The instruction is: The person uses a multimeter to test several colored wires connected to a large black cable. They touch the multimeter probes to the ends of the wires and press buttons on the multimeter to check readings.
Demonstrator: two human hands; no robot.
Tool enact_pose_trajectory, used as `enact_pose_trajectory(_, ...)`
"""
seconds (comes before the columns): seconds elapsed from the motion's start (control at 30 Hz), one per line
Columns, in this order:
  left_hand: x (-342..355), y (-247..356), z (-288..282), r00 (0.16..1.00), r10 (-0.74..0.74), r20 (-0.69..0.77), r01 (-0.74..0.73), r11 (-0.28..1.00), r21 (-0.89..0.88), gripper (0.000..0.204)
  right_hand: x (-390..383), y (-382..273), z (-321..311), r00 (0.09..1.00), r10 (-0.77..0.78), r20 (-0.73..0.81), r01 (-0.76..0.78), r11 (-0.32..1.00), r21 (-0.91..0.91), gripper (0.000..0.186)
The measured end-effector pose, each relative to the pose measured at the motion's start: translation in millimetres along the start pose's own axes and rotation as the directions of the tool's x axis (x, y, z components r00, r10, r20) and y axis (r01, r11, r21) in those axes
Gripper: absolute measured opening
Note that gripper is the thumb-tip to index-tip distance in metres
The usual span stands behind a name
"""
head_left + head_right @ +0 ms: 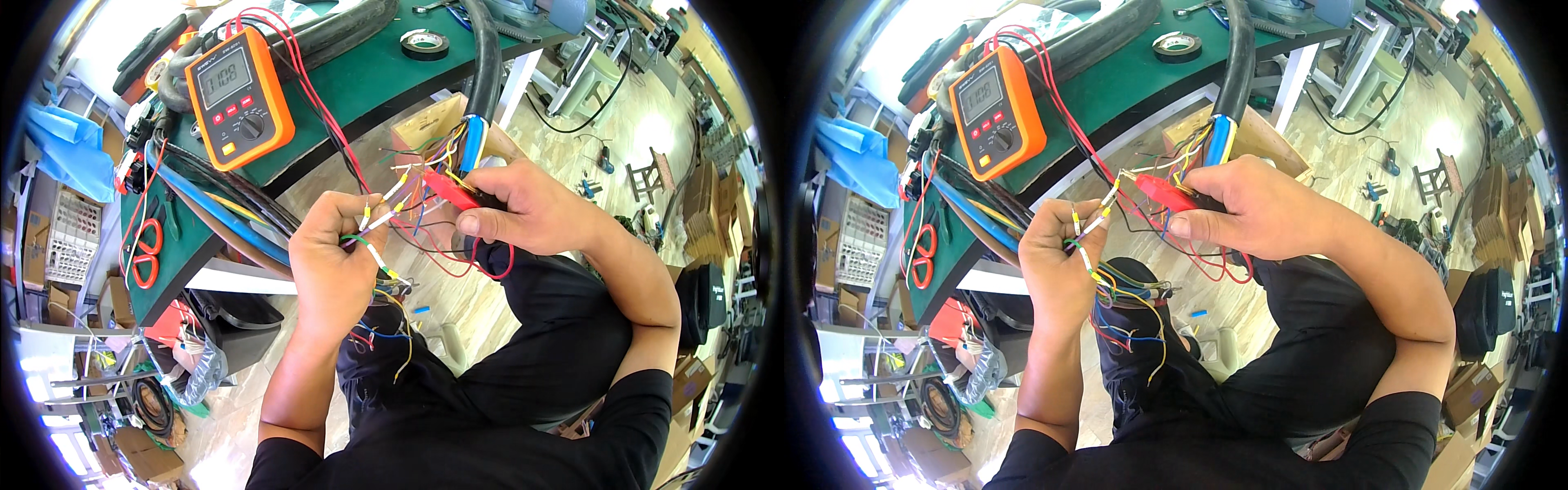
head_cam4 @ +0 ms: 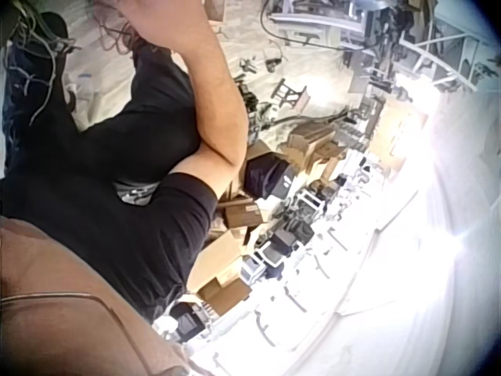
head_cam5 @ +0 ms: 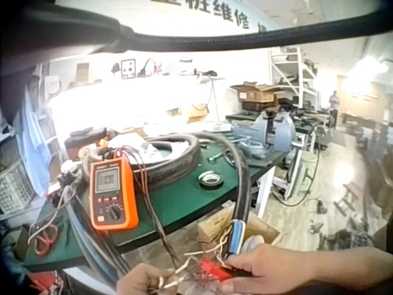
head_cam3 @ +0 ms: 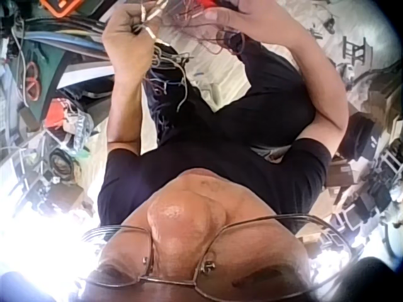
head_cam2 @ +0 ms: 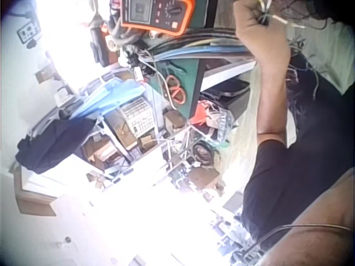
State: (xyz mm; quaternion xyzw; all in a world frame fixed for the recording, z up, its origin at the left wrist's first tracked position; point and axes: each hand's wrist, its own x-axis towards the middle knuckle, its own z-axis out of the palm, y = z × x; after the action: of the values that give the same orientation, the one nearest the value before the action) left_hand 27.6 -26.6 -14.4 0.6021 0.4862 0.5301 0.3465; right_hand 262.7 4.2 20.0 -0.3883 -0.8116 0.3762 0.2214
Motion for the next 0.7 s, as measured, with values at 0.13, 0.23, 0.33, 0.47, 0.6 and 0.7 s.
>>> enact_pose_trajectory(0.13,1.8,-0.8,1.5,1.0,-0.008,-0.018,0.009,1.0,0.02,0.011,-0.5,0.2,-0.1,1.0,-0.007,0.007,0.007,1.0,0.015,0.05)
enact_pose_trajectory(0.23,2.3,-0.2,-1.5,1.0,-0.025,-0.005,0.025,0.998,0.056,0.011,-0.4,-1.9,-0.1,1.0,-0.01,0.006,0.01,0.999,0.052,0.05)
enact_pose_trajectory(0.33,1.6,0.7,0.6,1.0,-0.029,0.002,0.029,0.999,0.031,0.011,-0.3,0.3,0.1,1.0,-0.024,0.015,0.024,0.999,0.034,0.049)
enact_pose_trajectory(0.47,1.0,3.4,3.0,1.0,-0.023,-0.001,0.023,0.999,0.039,0.013,0.7,4.7,-0.3,0.996,-0.09,0.007,0.09,0.991,-0.098,0.05)
enact_pose_trajectory(0.6,0.1,0.7,1.7,1.0,0.005,0.005,-0.006,0.996,0.087,0.013,0.3,2.0,-1.1,0.999,-0.006,0.035,0.007,0.999,-0.038,0.05)
enact_pose_trajectory(0.7,-0.2,-1.1,1.9,1.0,-0.007,0.001,0.007,0.997,0.083,0.013,-0.1,0.5,0.3,0.999,0.021,0.033,-0.023,0.999,0.038,0.049)
